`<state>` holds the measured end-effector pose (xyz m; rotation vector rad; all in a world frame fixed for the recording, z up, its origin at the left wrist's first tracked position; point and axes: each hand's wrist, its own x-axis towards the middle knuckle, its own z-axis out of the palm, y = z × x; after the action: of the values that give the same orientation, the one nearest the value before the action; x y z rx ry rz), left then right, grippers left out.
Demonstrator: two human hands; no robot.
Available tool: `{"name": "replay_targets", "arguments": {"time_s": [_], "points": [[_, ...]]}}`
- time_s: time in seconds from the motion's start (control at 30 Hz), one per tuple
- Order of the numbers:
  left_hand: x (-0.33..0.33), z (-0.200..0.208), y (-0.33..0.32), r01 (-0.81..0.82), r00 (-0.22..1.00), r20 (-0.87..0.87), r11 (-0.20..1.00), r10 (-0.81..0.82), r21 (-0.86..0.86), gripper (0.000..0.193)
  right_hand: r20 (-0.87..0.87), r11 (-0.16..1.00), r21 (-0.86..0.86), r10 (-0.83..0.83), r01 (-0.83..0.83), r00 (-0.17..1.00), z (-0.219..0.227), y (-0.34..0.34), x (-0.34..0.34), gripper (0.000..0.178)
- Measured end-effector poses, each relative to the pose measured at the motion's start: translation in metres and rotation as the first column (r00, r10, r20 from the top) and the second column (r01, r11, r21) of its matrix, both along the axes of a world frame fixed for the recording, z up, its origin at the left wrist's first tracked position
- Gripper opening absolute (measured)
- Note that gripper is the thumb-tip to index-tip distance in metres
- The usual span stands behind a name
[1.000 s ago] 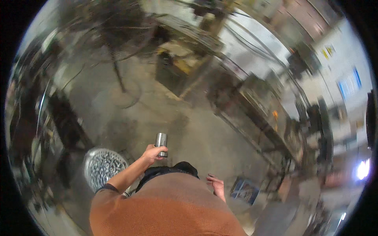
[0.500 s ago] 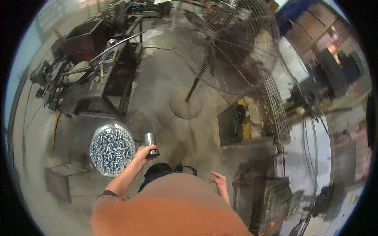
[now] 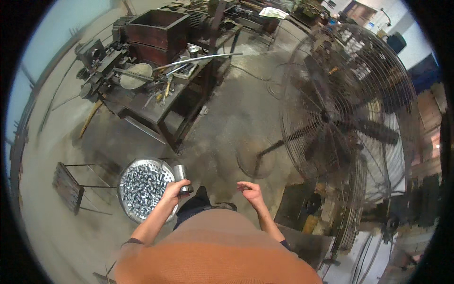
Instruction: The person operates a metal turning machine, inserting cylindrical metal pieces and using a long metal rod to guide the cutting process. They repeatedly remove finished pieces and place them into a collection tray, then insert new pieces to continue the cycle.
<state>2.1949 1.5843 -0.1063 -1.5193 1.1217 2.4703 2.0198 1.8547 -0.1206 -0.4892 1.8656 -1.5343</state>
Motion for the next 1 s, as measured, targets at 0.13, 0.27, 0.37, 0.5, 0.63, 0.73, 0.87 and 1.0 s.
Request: {"name": "replay_targets", "arguments": {"time_s": [0.13,0.27,0.37,0.5,0.63,0.73,0.87,1.0], "points": [[-0.039,-0.009,-0.038,-0.103,0.993,-0.054,0.994,0.104,0.022,0.036,-0.005,0.978,-0.024,0.206,-0.206,0.979,0.008,-0.069,-0.065,0.043],[-0.08,0.011,-0.069,-0.149,0.984,-0.081,0.983,0.158,0.11,0.032,-0.135,0.961,0.076,0.274,-0.266,0.952,0.032,-0.142,-0.143,0.041],[-0.11,-0.005,-0.092,-0.232,0.972,-0.027,0.972,0.233,0.044,0.03,-0.257,0.956,0.156,0.283,-0.25,0.924,0.038,-0.206,-0.214,0.04],[-0.152,0.005,-0.107,-0.379,0.925,0.003,0.924,0.379,0.05,0.035,-0.523,0.959,0.259,0.243,-0.119,0.817,0.051,-0.295,-0.293,0.042],[-0.188,0.032,-0.123,-0.389,0.921,0.04,0.921,0.388,0.02,0.035,-0.651,0.992,0.115,0.12,-0.058,0.749,0.062,-0.388,-0.367,0.047],[-0.227,0.053,-0.141,-0.421,0.906,-0.03,0.907,0.421,0.022,0.03,-0.686,0.99,0.061,-0.048,0.124,0.726,0.062,-0.436,-0.431,0.047],[-0.274,0.069,-0.176,-0.433,0.898,-0.06,0.9,0.436,0.054,0.024,-0.561,0.974,0.114,-0.099,0.195,0.822,0.029,-0.473,-0.521,0.041],[-0.341,0.07,-0.233,-0.4,0.906,-0.127,0.915,0.403,0.048,0.027,-0.267,0.994,0.111,0.029,0.001,0.963,0.029,-0.488,-0.599,0.029]]}}
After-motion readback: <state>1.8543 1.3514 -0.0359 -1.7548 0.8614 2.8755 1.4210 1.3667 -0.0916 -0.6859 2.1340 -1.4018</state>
